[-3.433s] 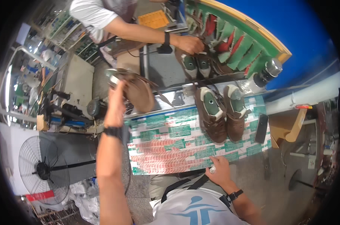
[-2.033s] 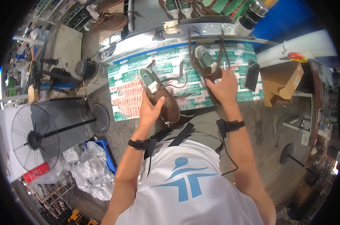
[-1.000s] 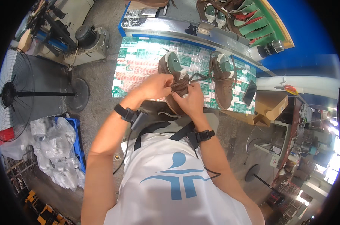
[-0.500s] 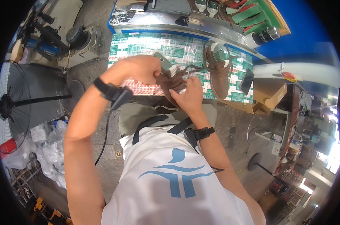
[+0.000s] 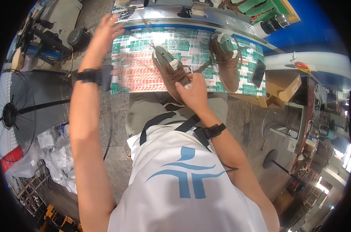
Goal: The recorder is performing assembly and finishing tasks on a pair of brown shoes, including inserting lasts, lacing, and wiping the surfaces.
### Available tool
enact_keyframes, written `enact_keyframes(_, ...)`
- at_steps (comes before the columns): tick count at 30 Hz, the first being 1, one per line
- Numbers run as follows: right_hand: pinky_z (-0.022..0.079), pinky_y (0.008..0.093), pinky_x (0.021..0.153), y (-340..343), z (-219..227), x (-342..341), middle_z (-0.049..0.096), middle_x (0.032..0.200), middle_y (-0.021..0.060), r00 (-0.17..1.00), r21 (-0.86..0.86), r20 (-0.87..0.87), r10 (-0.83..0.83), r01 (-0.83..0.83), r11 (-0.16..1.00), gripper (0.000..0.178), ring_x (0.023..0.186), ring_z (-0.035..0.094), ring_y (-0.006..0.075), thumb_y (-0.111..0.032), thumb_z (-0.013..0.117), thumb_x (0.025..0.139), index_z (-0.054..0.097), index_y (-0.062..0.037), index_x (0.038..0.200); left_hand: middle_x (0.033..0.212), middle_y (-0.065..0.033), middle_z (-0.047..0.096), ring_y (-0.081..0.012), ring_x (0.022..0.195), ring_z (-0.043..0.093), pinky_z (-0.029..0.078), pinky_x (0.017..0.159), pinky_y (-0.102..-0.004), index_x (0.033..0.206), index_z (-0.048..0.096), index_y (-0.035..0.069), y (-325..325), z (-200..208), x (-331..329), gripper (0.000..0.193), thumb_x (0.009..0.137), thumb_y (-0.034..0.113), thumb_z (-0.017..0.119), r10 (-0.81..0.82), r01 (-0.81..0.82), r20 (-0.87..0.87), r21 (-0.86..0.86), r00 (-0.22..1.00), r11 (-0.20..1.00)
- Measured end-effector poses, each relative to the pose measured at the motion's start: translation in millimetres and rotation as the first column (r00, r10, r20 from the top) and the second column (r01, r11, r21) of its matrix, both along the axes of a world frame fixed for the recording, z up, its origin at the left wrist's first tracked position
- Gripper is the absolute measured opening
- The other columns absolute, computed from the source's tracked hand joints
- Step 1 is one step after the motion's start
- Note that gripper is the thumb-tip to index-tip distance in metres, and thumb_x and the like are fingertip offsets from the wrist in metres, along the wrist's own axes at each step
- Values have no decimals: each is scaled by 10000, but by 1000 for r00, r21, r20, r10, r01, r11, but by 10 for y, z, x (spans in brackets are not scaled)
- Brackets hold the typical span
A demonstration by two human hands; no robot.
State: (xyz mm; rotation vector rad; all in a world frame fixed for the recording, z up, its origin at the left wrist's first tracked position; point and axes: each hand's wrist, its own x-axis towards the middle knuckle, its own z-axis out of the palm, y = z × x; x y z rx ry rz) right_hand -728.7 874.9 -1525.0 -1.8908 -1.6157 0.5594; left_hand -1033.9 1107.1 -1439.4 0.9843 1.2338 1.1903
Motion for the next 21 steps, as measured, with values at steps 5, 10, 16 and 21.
enact_keyframes(5, 539, 477, 1051, -116, -307, 483, 702, 1303, 241, 968, -174, -190, -164, 131, 976, 621, 1227, 684, 395, -418, 822, 946, 673, 7, 1373, 1668, -311, 481, -419, 1534, 493, 426, 1249, -483, 1659, 459, -1, -815, -654, 673, 959, 1004, 636, 749, -468, 312, -524, -361, 711, 879)
enact_keyframes(10, 547, 484, 1029, -339, -210, 171, 717, 1227, 255, 993, -157, -112, -28, 10, 987, 575, 1187, 692, 424, -414, 825, 936, 715, 22, 1293, 1534, -234, 632, -306, 1399, 622, 520, 1136, -402, 1616, 496, -42, -1168, -612, 1151, 849, 1012, 461, 818, -410, 393, -134, -138, 902, 909)
enact_keyframes(16, 558, 433, 1000, -312, -294, 456, 729, 1296, 263, 945, -194, -320, -65, 1, 981, 470, 1154, 721, 372, -354, 761, 1011, 714, 28, 1282, 1546, -238, 627, -291, 1399, 627, 547, 1117, -387, 1616, 495, -56, -834, -801, 1055, 788, 1029, 360, 816, -521, 477, -255, -217, 815, 852)
enact_keyframes(21, 546, 455, 1027, -445, 490, 462, 715, 1294, 239, 872, -237, -489, 20, -155, 959, 576, 1149, 714, 361, -216, 654, 1023, 500, -3, 1536, 1695, -282, 460, -349, 1578, 456, 404, 1274, -441, 1702, 324, -74, -976, -604, 1046, 1027, 969, 388, 874, -536, 514, -324, -158, 779, 843)
